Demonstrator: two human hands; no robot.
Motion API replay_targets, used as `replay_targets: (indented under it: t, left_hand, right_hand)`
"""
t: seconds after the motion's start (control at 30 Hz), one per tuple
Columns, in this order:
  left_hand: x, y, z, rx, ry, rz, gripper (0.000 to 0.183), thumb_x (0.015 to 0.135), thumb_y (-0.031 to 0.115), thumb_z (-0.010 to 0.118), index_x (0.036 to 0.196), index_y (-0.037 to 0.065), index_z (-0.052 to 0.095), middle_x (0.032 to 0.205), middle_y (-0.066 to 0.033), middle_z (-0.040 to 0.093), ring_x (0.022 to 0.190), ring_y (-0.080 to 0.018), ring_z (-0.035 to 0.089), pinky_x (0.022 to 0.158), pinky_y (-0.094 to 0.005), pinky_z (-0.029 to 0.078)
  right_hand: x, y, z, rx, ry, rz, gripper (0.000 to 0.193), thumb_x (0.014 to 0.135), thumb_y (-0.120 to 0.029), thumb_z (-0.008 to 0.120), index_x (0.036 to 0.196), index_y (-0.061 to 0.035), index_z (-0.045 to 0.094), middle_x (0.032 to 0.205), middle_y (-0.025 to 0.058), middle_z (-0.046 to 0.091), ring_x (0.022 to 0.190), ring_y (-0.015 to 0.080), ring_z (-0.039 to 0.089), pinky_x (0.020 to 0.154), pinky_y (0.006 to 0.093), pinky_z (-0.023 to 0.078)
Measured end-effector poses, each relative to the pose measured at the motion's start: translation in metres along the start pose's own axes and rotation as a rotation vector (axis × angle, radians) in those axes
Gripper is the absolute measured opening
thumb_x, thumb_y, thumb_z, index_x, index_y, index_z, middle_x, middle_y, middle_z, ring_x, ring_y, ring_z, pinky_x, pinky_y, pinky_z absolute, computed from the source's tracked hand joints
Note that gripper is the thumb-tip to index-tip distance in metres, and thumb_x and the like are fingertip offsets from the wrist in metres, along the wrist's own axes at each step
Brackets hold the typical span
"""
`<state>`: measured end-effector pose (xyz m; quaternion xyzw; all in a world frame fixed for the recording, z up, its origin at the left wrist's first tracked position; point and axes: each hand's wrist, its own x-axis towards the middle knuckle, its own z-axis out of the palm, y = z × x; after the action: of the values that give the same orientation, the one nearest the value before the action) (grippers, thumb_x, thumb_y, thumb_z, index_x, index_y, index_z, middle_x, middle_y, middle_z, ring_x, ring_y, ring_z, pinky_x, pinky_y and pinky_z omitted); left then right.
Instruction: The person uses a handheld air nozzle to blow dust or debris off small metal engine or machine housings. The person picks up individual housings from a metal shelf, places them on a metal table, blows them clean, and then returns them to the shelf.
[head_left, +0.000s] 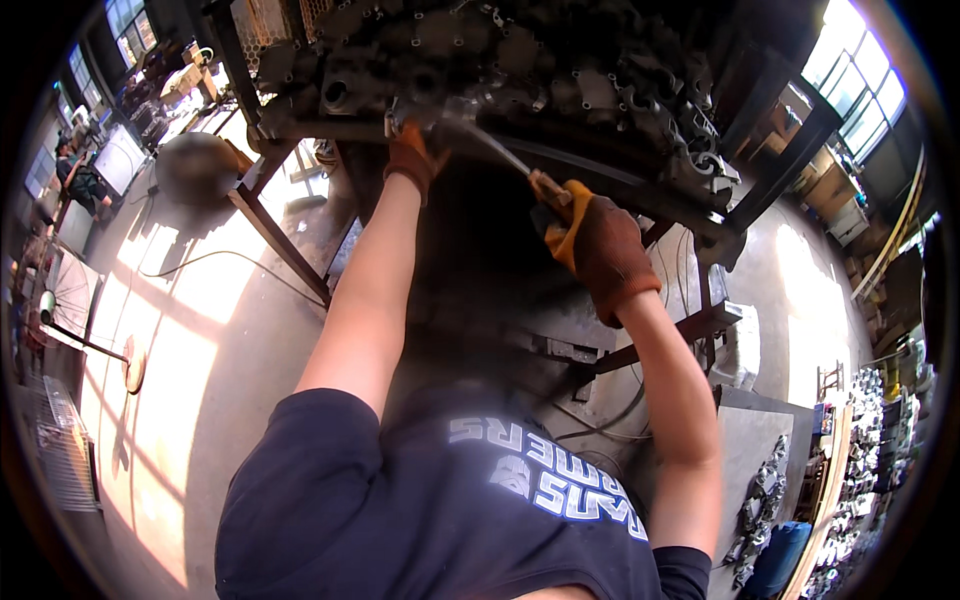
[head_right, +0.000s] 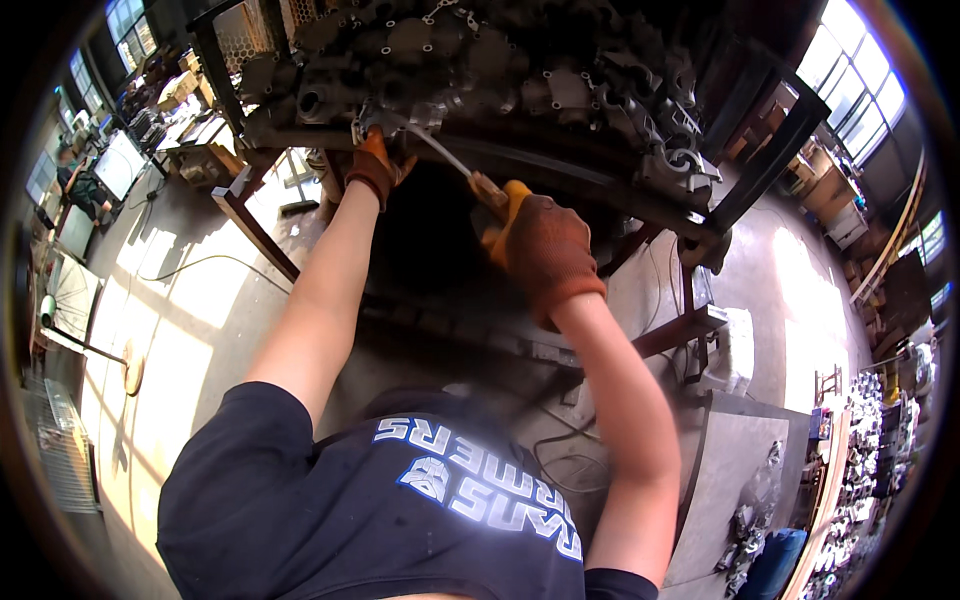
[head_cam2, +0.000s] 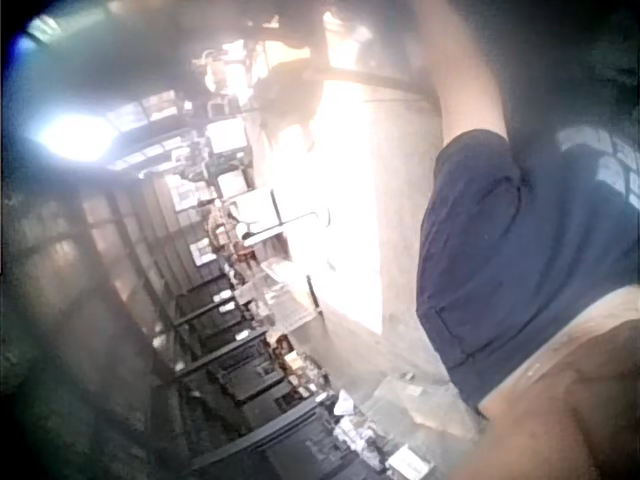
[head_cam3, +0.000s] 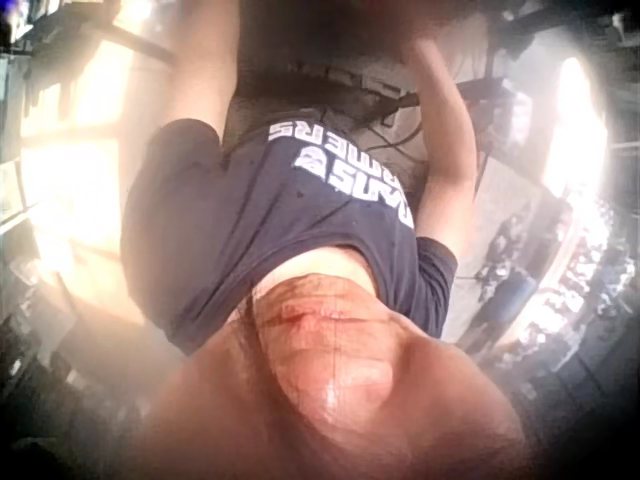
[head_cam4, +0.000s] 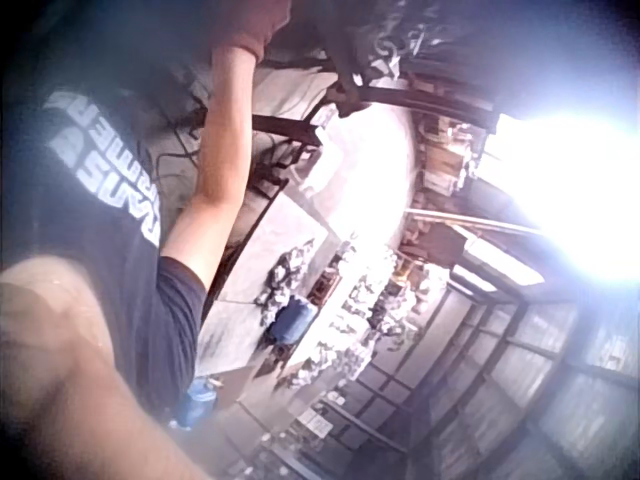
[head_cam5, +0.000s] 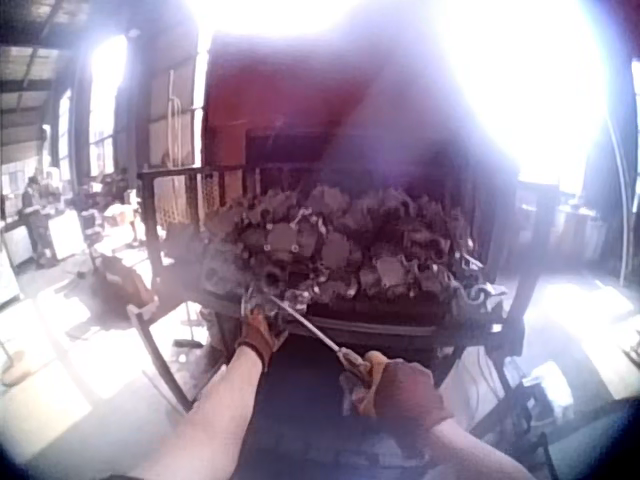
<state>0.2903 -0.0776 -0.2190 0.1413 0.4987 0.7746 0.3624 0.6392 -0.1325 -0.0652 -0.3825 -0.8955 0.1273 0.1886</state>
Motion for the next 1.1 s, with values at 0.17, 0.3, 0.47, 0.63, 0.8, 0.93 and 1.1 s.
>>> replay_targets:
  t: [0.17,0.3,0.47,0.63,0.8,0.93,1.1]
  left_hand:
    - [-0.045,0.022,0.031,-0.159,0.127,-0.15,0.06,0.088,0.051,0.052,0.134,0.014,0.041,0.128,-0.0072,0.052,0.115,-0.0304,0.051,0.092,-0.0502,0.045]
    - [0.012,0.009,-0.016,0.351,0.078,0.016,0.062,0.088,0.065,0.036,0.127,0.018,0.047,0.105,-0.0077,0.063,0.086,-0.0331,0.064,0.079,-0.0479,0.049]
    - [-0.012,0.013,-0.011,0.33,0.047,-0.205,0.068,0.088,0.07,0.029,0.124,0.016,0.05,0.1,-0.0064,0.065,0.078,-0.0284,0.066,0.071,-0.044,0.051]
    - [-0.036,0.033,0.018,0.149,0.136,-0.33,0.066,0.089,0.068,0.032,0.121,0.015,0.052,0.098,-0.0071,0.066,0.081,-0.0289,0.067,0.073,-0.0451,0.051]
    - [-0.031,0.027,0.016,0.026,0.109,-0.282,0.061,0.091,0.063,0.036,0.122,0.013,0.051,0.104,-0.0082,0.065,0.088,-0.0298,0.067,0.076,-0.0467,0.051]
    - [-0.026,0.027,0.011,0.041,0.053,-0.292,0.058,0.09,0.06,0.039,0.122,0.013,0.05,0.108,-0.0089,0.064,0.092,-0.0295,0.066,0.077,-0.046,0.052]
    - [-0.043,0.03,0.027,-0.084,0.128,-0.345,0.058,0.089,0.058,0.043,0.125,0.013,0.049,0.107,-0.01,0.065,0.09,-0.0298,0.067,0.078,-0.0449,0.053]
  right_hand:
    - [0.003,-0.004,0.006,-0.048,0.031,0.035,0.036,0.08,-0.033,0.066,0.106,-0.0084,0.062,0.088,0.0171,0.068,0.083,0.0364,0.066,0.074,0.0423,0.052]
    - [0.013,-0.016,0.01,0.084,0.155,0.028,0.032,0.082,-0.036,0.064,0.102,-0.0105,0.064,0.086,0.0151,0.068,0.082,0.034,0.067,0.073,0.0423,0.052]
    - [0.014,-0.006,0.01,0.09,0.117,-0.054,0.031,0.081,-0.028,0.066,0.104,-0.0074,0.062,0.085,0.0189,0.066,0.085,0.0377,0.064,0.073,0.0416,0.051]
    - [0.007,0.022,0.003,-0.039,0.016,0.131,0.032,0.082,-0.025,0.066,0.107,-0.0056,0.062,0.085,0.0207,0.066,0.086,0.0392,0.063,0.072,0.0402,0.05]
    - [-0.011,0.018,-0.006,0.149,0.185,0.121,0.031,0.081,-0.025,0.066,0.106,-0.0066,0.062,0.083,0.021,0.065,0.083,0.0407,0.062,0.07,0.0405,0.05]
    - [-0.022,0.014,-0.003,-0.007,0.146,0.07,0.035,0.08,-0.025,0.068,0.108,-0.0057,0.061,0.083,0.0222,0.064,0.083,0.0395,0.063,0.067,0.0417,0.05]
    - [-0.03,0.018,0.007,-0.043,0.076,0.072,0.034,0.081,-0.026,0.067,0.106,-0.0039,0.06,0.078,0.0231,0.062,0.076,0.0409,0.062,0.063,0.0405,0.049]
